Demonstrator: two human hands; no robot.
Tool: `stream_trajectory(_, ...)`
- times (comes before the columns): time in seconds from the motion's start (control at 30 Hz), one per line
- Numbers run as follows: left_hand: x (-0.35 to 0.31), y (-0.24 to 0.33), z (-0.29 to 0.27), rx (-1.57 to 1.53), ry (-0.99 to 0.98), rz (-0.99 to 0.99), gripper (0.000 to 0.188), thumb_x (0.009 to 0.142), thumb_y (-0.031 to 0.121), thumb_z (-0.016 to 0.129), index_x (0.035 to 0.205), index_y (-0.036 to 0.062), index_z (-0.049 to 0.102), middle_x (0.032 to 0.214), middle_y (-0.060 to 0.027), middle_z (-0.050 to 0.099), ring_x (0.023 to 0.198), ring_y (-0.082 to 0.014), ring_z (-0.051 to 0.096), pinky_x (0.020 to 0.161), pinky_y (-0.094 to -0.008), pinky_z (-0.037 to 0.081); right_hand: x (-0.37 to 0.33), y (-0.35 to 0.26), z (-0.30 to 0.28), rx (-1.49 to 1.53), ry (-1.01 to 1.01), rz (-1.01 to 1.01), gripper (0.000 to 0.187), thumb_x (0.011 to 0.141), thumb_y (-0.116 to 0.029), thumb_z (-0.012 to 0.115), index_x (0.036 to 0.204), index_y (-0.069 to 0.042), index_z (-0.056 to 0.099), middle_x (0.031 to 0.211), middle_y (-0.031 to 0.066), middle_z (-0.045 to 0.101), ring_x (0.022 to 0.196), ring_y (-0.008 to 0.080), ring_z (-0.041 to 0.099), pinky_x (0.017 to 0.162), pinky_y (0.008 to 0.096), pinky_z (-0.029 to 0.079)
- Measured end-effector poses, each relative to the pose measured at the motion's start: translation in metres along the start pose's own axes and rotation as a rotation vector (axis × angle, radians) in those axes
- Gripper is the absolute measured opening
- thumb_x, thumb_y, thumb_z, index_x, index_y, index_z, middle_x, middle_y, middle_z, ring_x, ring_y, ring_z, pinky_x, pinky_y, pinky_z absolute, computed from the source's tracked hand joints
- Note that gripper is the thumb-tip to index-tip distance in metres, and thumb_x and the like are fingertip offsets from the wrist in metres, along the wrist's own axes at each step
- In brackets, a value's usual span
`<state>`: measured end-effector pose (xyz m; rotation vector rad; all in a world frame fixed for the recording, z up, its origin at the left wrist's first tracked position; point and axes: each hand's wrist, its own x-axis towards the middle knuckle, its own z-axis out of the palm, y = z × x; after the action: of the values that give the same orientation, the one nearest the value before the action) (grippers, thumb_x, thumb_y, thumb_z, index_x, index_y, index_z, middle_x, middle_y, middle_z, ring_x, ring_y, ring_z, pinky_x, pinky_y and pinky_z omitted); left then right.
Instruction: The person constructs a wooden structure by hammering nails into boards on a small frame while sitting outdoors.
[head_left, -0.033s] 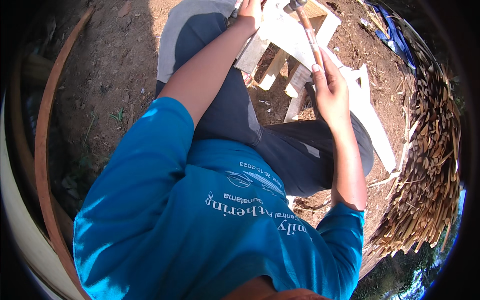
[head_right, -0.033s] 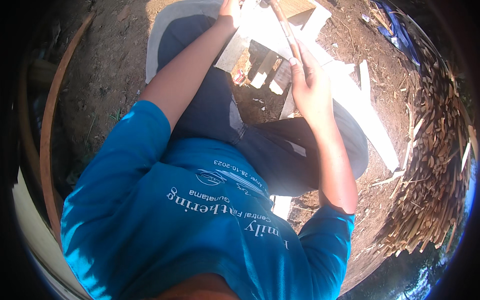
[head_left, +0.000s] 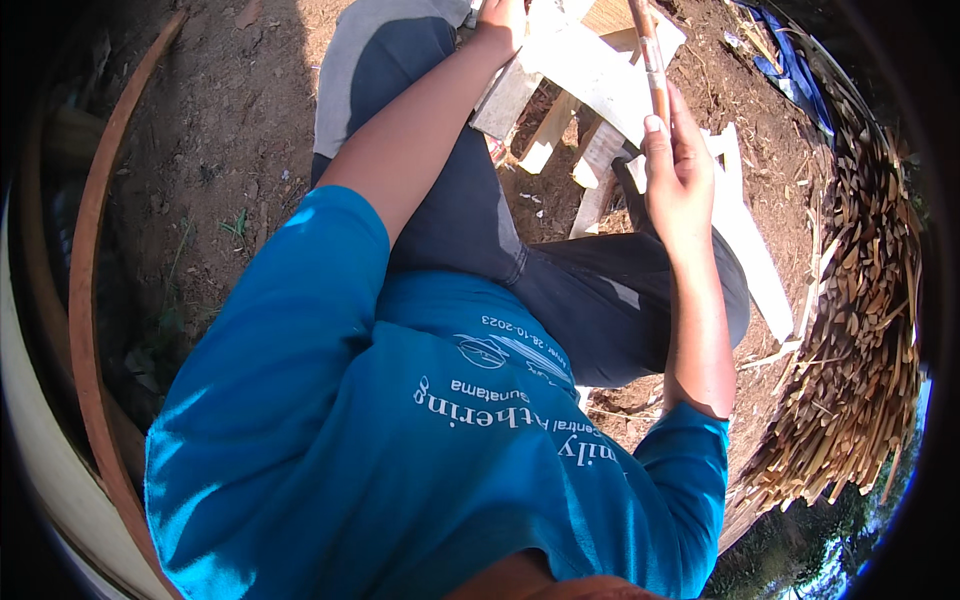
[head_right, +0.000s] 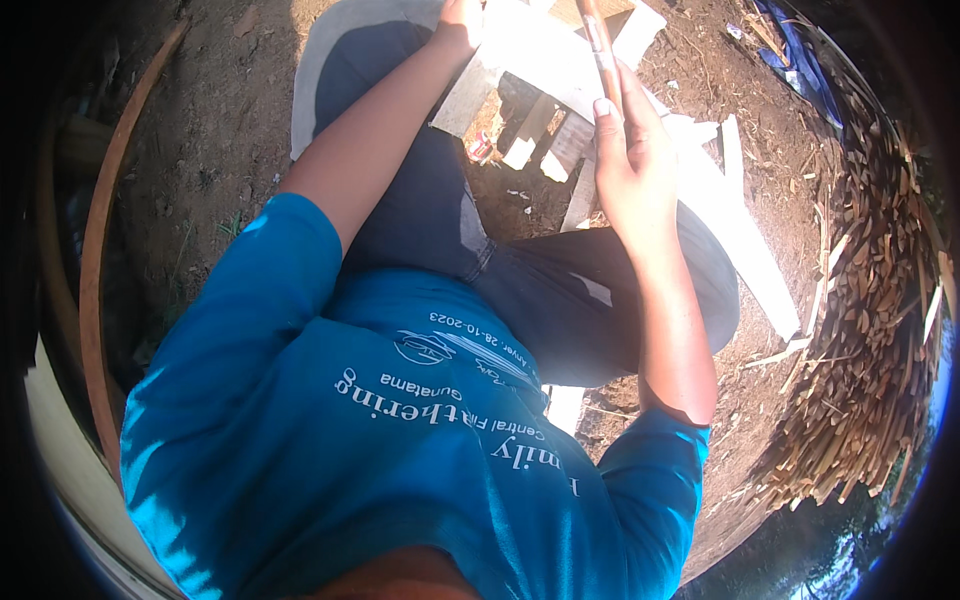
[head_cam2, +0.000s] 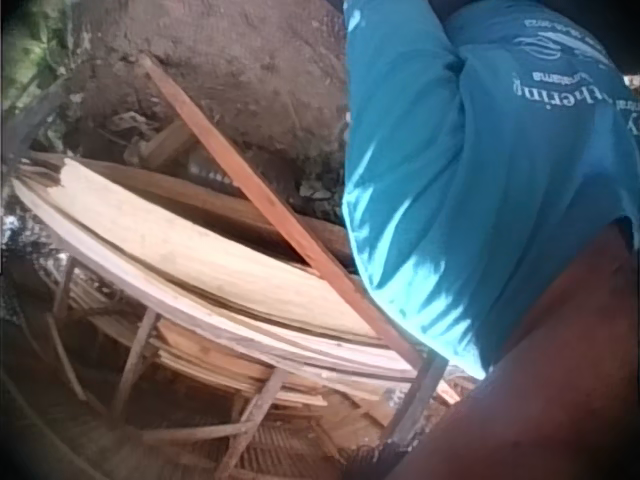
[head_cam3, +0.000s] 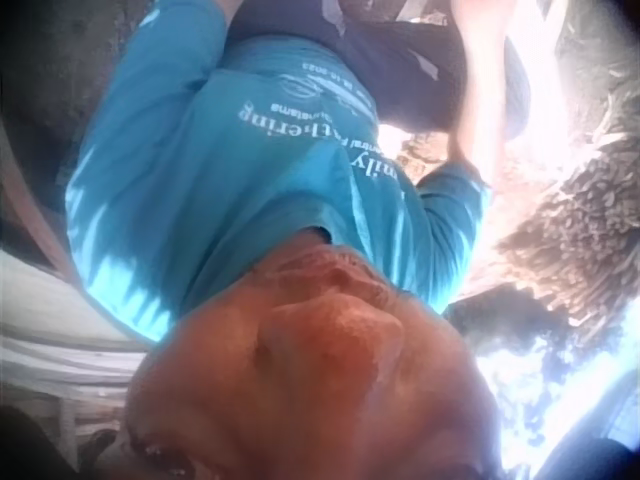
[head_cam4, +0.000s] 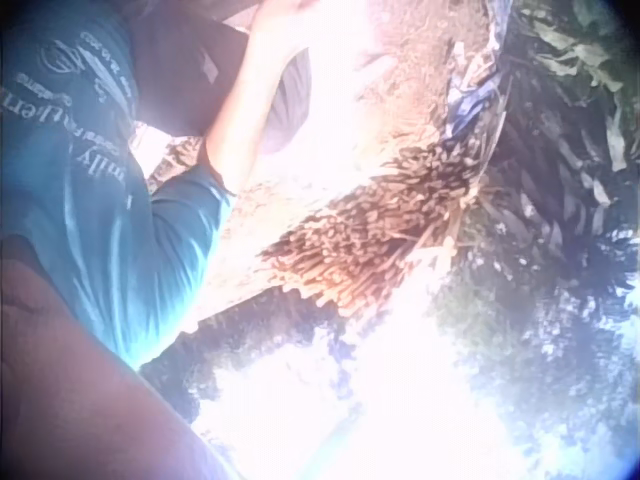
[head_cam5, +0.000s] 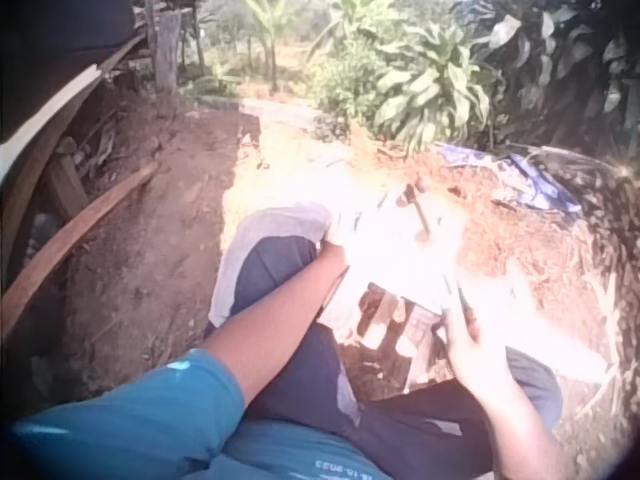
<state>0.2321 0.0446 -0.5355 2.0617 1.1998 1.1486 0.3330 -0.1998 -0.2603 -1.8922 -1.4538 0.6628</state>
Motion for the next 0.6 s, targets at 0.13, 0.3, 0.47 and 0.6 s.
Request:
stream_trajectory(0.13, 0.004, -0.007, -0.003, 0.274, -0.184, 0.078, 0.044, 0.101, 0.040, 0.048, 0.132, 0.0101, 0.057, 0.129, -0.0150, 0.056, 0.117, -0.0321, 0.049, 0.105, -0.0498, 0.037, -0.003, -0.008, 0.006, 0.240, 0.147, -0.049, 0.046, 0.104, -0.010, 0.052, 0.147, 0.003, 0.045, 0.142, 0.0221, 0.056, 0.133, 0.0260, 0.053, 0.113, 0.0362, 0.038)
stream_trajectory(0.3, 0.014, 0.041, -0.024, 0.476, -0.335, 0.170, 0.051, 0.099, 0.048, 0.047, 0.134, 0.0124, 0.056, 0.134, -0.0168, 0.054, 0.125, -0.0368, 0.044, 0.106, -0.0531, 0.035, -0.007, 0.021, 0.008, -0.011, -0.033, 0.032, 0.046, 0.104, -0.013, 0.055, 0.148, -0.003, 0.048, 0.129, 0.0175, 0.066, 0.123, 0.0231, 0.060, 0.107, 0.0365, 0.044)
stream_trajectory(0.47, 0.013, 0.035, -0.030, 0.225, -0.496, -0.103, 0.052, 0.099, 0.047, 0.047, 0.136, 0.0112, 0.054, 0.135, -0.0172, 0.054, 0.126, -0.0363, 0.046, 0.105, -0.0515, 0.037, -0.003, -0.056, -0.028, 0.475, 0.376, -0.230, 0.044, 0.106, -0.019, 0.052, 0.148, -0.007, 0.043, 0.072, -0.0060, 0.048, 0.052, -0.0011, 0.036, 0.045, 0.0159, 0.028)
stream_trajectory(0.6, 0.007, 0.024, -0.011, 0.281, -0.244, 0.018, 0.049, 0.099, 0.045, 0.049, 0.134, 0.0098, 0.056, 0.129, -0.0177, 0.058, 0.118, -0.0341, 0.053, 0.098, -0.0489, 0.043, -0.008, 0.019, 0.007, -0.214, -0.199, 0.075, 0.049, 0.103, -0.019, 0.056, 0.146, 0.002, 0.046, 0.129, 0.0301, 0.061, 0.129, 0.0375, 0.055, 0.111, 0.0427, 0.038)
